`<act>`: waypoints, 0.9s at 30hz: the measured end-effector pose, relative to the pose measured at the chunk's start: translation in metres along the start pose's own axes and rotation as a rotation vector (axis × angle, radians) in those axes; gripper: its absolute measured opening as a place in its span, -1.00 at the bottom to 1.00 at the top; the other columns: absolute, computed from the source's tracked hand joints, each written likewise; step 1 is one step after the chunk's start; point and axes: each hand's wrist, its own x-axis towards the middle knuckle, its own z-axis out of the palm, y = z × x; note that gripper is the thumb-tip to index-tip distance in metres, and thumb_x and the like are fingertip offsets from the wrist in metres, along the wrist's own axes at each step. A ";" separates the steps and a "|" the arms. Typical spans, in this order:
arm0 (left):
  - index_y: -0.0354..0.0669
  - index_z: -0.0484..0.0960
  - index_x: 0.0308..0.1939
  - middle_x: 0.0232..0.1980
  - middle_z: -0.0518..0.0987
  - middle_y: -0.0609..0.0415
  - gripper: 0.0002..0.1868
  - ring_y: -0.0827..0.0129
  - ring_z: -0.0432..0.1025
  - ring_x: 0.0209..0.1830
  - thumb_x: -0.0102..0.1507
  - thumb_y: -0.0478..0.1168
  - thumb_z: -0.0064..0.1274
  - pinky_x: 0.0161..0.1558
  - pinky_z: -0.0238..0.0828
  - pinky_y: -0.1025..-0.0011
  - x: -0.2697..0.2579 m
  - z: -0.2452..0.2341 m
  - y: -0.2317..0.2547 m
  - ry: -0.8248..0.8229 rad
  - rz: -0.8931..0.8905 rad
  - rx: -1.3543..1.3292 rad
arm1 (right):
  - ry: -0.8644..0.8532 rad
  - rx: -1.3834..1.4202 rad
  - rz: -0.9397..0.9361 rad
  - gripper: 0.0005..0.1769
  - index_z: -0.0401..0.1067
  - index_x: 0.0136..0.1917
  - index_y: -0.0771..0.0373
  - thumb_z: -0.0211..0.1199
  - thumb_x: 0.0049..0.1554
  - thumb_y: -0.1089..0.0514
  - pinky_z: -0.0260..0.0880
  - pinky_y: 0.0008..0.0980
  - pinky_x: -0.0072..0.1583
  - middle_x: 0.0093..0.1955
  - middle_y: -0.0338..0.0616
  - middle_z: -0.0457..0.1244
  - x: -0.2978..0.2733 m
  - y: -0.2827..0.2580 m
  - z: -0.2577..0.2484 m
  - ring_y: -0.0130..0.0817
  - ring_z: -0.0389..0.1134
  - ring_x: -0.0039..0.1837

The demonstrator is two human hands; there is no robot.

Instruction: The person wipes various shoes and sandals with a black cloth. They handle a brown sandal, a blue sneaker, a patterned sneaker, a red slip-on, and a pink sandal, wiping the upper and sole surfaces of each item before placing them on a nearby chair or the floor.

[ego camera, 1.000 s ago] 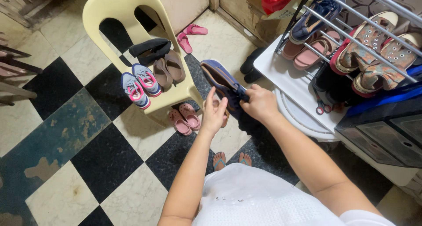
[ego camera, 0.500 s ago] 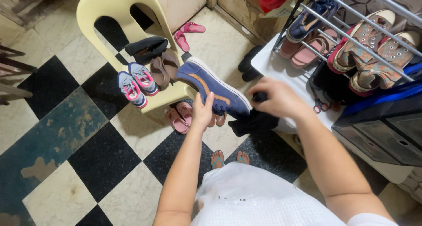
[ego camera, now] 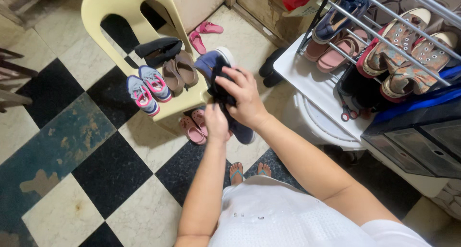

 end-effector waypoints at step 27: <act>-0.34 0.53 0.08 -0.05 0.59 0.06 -0.66 0.39 0.49 -0.10 0.47 -0.09 -0.14 -0.06 0.46 0.41 0.026 0.010 0.103 0.120 0.081 -0.216 | -0.271 -0.069 -0.178 -0.27 0.42 0.33 0.19 0.44 -0.13 0.37 0.27 -0.01 0.35 0.43 0.04 0.20 -0.096 0.016 0.007 0.09 0.20 0.41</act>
